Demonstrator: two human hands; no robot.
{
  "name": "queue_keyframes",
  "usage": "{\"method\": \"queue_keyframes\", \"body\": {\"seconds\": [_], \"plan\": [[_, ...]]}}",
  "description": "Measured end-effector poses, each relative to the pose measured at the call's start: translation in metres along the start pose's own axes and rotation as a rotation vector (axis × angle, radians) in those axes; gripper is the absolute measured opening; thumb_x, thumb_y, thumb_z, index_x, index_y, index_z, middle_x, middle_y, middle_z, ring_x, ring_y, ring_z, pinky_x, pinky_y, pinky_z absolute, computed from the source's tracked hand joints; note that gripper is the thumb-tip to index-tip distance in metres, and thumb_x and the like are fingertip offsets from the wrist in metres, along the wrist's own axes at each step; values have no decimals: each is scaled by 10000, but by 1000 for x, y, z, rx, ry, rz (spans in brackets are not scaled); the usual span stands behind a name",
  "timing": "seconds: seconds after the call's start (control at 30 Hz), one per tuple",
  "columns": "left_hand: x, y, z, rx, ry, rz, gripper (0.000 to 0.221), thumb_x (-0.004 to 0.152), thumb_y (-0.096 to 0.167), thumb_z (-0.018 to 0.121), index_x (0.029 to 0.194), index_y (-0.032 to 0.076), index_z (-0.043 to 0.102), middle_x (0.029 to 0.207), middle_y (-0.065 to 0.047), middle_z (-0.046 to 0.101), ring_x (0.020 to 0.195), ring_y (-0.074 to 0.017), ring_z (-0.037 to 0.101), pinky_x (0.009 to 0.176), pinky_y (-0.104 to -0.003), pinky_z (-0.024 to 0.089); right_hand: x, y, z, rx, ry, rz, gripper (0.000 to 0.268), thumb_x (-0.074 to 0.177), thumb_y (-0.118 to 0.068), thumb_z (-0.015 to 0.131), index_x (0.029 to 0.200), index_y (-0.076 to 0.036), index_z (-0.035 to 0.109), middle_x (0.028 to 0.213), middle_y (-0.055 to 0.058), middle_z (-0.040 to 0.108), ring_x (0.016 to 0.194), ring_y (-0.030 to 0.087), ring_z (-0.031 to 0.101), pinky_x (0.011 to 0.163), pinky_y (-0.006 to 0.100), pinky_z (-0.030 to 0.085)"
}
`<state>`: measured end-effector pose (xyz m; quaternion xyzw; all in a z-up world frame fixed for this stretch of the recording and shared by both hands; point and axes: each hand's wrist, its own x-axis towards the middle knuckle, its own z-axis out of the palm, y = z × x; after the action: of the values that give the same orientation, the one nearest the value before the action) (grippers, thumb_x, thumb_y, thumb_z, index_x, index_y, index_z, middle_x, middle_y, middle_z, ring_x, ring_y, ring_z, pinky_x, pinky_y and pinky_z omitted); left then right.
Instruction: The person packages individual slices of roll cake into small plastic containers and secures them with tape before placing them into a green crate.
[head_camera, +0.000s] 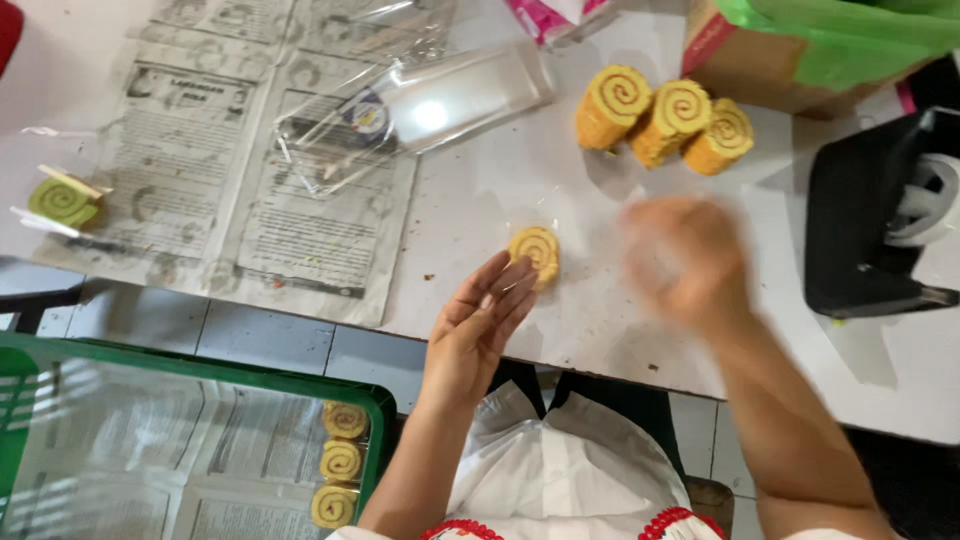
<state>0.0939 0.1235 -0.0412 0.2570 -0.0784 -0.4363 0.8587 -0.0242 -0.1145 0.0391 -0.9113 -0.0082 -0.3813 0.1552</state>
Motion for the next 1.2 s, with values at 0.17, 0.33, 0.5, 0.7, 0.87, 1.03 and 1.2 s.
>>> {"method": "queue_keyframes", "body": {"seconds": [0.17, 0.33, 0.5, 0.7, 0.87, 1.03, 1.2], "plan": [[-7, 10, 20, 169, 38, -78, 494, 1014, -40, 477, 1507, -54, 496, 1508, -271, 576, 1404, -432, 575, 1176, -466, 502, -13, 118, -46, -194, -73, 387, 782, 882, -47, 923, 1514, 102, 487, 1437, 302, 626, 1171, 407, 595, 987, 500, 484], [-10, 4, 19, 326, -128, -117, 521, 1055, -22, 460, 1567, 74, 477, 1623, -69, 495, 1439, -410, 568, 1174, -490, 508, -10, 166, -30, -109, -266, 663, 920, 799, -213, 960, 1537, 6, 456, 1394, 239, 630, 1133, 350, 605, 961, 515, 463], [-9, 4, 30, 300, -123, -169, 563, 1026, -30, 443, 1572, 107, 450, 1585, -245, 515, 1389, -430, 595, 1168, -483, 510, 7, 157, -35, -92, -361, 852, 937, 798, -260, 922, 1566, -50, 427, 1461, 202, 558, 1257, 351, 553, 1001, 508, 448], [-5, 3, 38, 304, -108, -192, 623, 954, -66, 457, 1562, 69, 457, 1547, -264, 552, 1400, -433, 589, 1164, -476, 504, -11, 186, -35, 118, -234, 915, 798, 870, -140, 884, 1535, -40, 454, 1352, 153, 602, 1155, 248, 583, 944, 415, 516], [1, -2, 45, 326, -97, -231, 624, 976, -48, 451, 1588, 70, 425, 1557, -269, 543, 1413, -419, 582, 1140, -408, 520, -19, 192, -42, 296, -107, 963, 725, 899, -175, 881, 1497, -52, 490, 1313, 108, 655, 1048, 149, 566, 918, 311, 516], [-1, -2, 56, 358, -116, -248, 580, 989, -26, 467, 1558, 86, 466, 1530, -197, 594, 1383, -381, 623, 1134, -435, 521, 21, 148, -48, -24, -440, 970, 1077, 726, -257, 959, 1601, -62, 362, 1601, 174, 415, 1390, 331, 484, 1097, 505, 420], [-5, 0, 51, 384, -92, -244, 567, 1003, -25, 449, 1559, 83, 470, 1541, -207, 584, 1393, -383, 616, 1120, -405, 522, 13, 172, -42, 79, -393, 971, 891, 812, -147, 903, 1562, -51, 433, 1451, 179, 555, 1300, 329, 566, 1047, 456, 472]]}}
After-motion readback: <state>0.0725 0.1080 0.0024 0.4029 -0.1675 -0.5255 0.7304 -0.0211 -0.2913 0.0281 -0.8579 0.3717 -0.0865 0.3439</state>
